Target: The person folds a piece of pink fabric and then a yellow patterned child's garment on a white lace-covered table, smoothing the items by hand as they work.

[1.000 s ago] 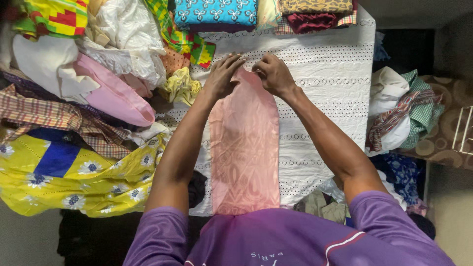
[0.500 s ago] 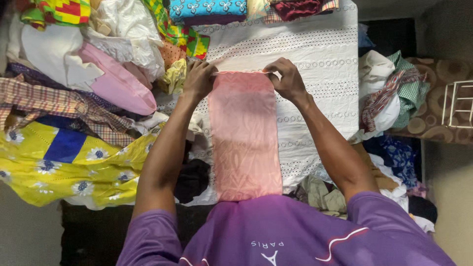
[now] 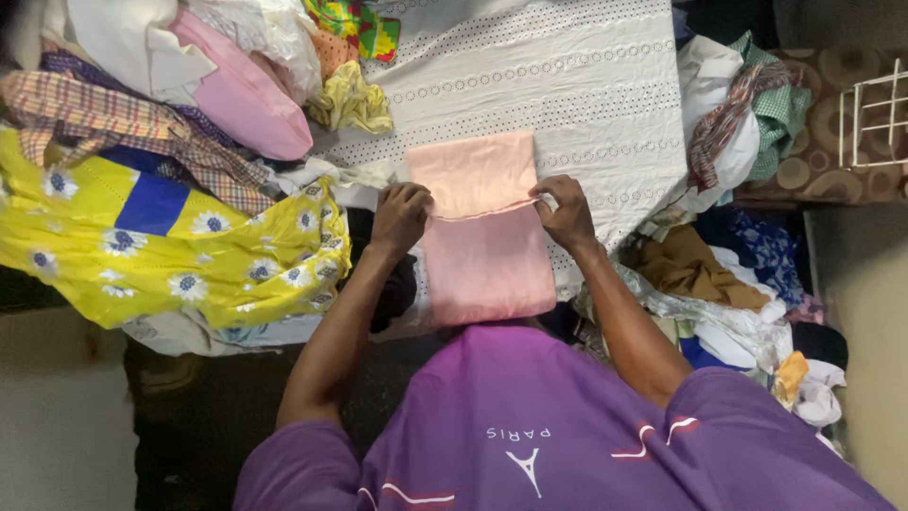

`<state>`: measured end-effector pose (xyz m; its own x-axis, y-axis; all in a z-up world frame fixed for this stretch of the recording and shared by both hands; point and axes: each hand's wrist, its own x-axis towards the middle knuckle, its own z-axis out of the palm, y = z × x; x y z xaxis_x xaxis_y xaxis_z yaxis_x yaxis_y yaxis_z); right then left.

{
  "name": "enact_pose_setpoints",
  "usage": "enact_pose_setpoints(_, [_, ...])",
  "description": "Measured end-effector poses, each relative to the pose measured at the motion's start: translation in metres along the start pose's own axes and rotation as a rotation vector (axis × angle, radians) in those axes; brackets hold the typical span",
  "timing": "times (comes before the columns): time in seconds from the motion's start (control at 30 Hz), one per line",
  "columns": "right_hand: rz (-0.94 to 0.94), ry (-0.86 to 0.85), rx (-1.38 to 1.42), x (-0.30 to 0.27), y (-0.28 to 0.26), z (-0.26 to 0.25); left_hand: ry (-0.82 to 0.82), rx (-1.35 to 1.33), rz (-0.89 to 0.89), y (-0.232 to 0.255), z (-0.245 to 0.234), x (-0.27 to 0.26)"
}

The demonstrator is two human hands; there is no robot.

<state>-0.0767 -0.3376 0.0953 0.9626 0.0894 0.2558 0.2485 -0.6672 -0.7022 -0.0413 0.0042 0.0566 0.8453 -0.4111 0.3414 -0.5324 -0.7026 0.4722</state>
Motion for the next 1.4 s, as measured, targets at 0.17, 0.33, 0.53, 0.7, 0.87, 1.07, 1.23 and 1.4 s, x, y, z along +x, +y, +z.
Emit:
enact_pose_setpoints(0.17, [0.035, -0.018, -0.021, -0.053, 0.017, 0.02, -0.061, 0.023, 0.018, 0.013, 0.02, -0.043])
enact_pose_setpoints(0.33, [0.06, -0.011, -0.024, -0.077, 0.035, 0.028, -0.063, 0.031, -0.03, 0.023, 0.028, -0.06])
enact_pose_setpoints(0.53, [0.11, 0.041, -0.042, -0.074, 0.028, 0.041, -0.035, -0.109, -0.076, 0.042, 0.03, -0.057])
enact_pose_setpoints(0.7, [-0.028, 0.012, -0.068, -0.033, 0.018, 0.083, -0.016, -0.04, -0.065, 0.046, 0.068, -0.025])
enact_pose_setpoints(0.87, [-0.138, -0.099, -0.283, 0.014, 0.037, 0.118, -0.077, 0.089, -0.179, 0.033, 0.093, 0.011])
enact_pose_setpoints(1.07, [0.114, -0.248, -0.434, 0.042, 0.061, 0.109, -0.262, 0.256, -0.342, 0.019, 0.094, 0.024])
enact_pose_setpoints(1.23, [0.14, -0.178, -0.372, 0.045, 0.066, 0.097, -0.209, 0.243, -0.471, 0.025, 0.087, 0.024])
enact_pose_setpoints(1.4, [0.125, -0.149, -0.382, 0.045, 0.071, 0.097, -0.237, 0.206, -0.521, 0.027, 0.077, 0.033])
